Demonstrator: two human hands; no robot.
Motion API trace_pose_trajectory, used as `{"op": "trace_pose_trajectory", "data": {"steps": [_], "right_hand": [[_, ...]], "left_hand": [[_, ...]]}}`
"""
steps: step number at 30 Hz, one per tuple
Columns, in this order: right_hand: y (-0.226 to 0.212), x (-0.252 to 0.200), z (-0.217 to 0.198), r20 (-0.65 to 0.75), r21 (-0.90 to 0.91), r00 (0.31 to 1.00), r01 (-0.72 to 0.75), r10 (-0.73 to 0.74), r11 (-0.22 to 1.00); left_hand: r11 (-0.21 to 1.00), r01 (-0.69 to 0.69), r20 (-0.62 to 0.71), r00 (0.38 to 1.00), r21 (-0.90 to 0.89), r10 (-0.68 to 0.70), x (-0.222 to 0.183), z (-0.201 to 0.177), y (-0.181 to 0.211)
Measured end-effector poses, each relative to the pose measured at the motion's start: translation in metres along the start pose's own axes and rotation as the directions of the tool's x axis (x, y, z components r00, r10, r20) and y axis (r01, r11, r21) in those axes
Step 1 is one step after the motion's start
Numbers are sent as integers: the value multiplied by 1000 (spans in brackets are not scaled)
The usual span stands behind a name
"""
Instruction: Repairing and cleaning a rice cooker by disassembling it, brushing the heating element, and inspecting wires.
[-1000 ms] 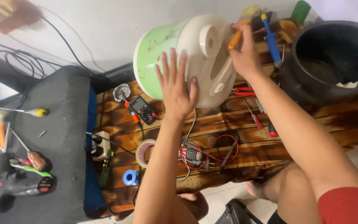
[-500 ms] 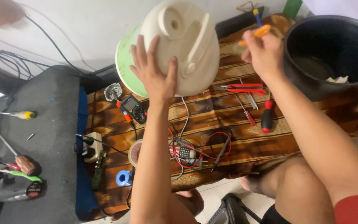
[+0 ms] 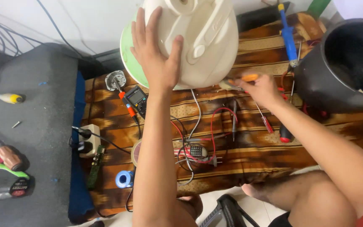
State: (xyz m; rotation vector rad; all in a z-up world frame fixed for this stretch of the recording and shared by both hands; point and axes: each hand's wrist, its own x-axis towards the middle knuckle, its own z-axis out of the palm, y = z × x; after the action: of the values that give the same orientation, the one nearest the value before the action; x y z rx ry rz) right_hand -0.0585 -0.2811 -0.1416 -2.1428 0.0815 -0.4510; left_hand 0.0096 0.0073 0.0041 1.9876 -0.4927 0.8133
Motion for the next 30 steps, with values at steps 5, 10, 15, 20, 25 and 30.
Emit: {"op": "trace_pose_trajectory", "data": {"steps": [5, 10, 15, 20, 25, 30], "right_hand": [[-27, 8, 4, 391, 25, 883, -292, 260, 956], [-7, 19, 13, 174, -22, 922, -347, 345, 938], [-41, 18, 12, 336, 207, 898, -363, 283, 908], [-23, 2, 44, 412, -337, 823, -260, 391, 905], [-32, -17, 63, 473, -501, 829, -25, 298, 865], [-116, -31, 36, 625, -566, 502, -237, 598, 790]], "left_hand": [[1000, 13, -2, 1000, 12, -13, 1, -1, -8], [999, 5, -7, 1000, 32, -5, 0, 3, -8], [998, -21, 15, 1000, 62, 21, -2, 2, -6], [999, -5, 7, 1000, 34, 4, -1, -4, -7], [1000, 0, -12, 1000, -12, 0, 0, -8, -9], [1000, 20, -8, 1000, -8, -20, -1, -10, -12]]}}
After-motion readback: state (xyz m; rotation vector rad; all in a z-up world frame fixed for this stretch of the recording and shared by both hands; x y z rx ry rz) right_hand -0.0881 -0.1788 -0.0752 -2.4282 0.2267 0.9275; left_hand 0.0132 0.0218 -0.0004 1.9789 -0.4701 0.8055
